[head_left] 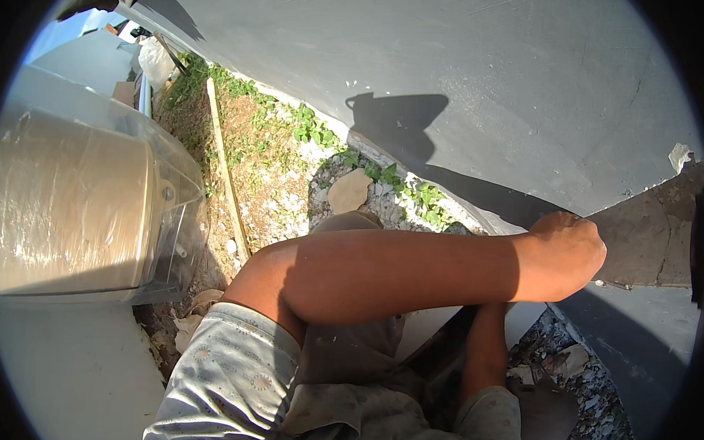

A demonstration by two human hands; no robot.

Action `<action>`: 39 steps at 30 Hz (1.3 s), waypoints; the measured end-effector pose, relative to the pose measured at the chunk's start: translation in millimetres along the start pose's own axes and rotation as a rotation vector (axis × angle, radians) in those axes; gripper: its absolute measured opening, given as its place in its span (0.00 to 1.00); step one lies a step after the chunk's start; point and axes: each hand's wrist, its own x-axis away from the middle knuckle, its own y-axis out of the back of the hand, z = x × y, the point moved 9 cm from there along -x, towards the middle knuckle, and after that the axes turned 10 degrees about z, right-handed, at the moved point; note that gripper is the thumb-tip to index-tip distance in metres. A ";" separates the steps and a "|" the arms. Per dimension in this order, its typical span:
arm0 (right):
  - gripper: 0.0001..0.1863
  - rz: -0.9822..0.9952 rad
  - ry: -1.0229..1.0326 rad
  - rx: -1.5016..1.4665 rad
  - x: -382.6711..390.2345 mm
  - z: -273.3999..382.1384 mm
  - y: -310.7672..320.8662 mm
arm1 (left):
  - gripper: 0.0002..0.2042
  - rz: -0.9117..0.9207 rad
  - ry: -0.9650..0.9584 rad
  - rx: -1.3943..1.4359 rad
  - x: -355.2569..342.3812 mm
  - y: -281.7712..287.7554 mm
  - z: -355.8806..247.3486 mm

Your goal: Connecting and securing PVC pipes within a wall cutout.

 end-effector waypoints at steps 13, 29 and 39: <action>0.24 -0.011 -0.016 -0.263 -13.1 5.8 -8.3 | 0.06 -0.024 -0.023 0.003 -0.7 -1.7 -0.6; 0.25 -0.039 -0.324 -1.137 9.0 42.9 -16.1 | 0.03 0.011 -0.023 -0.051 -14.6 -4.8 -0.7; 0.25 -0.074 -0.274 -0.482 134.2 101.0 56.4 | 0.07 0.086 0.056 -0.057 -17.2 -9.7 8.1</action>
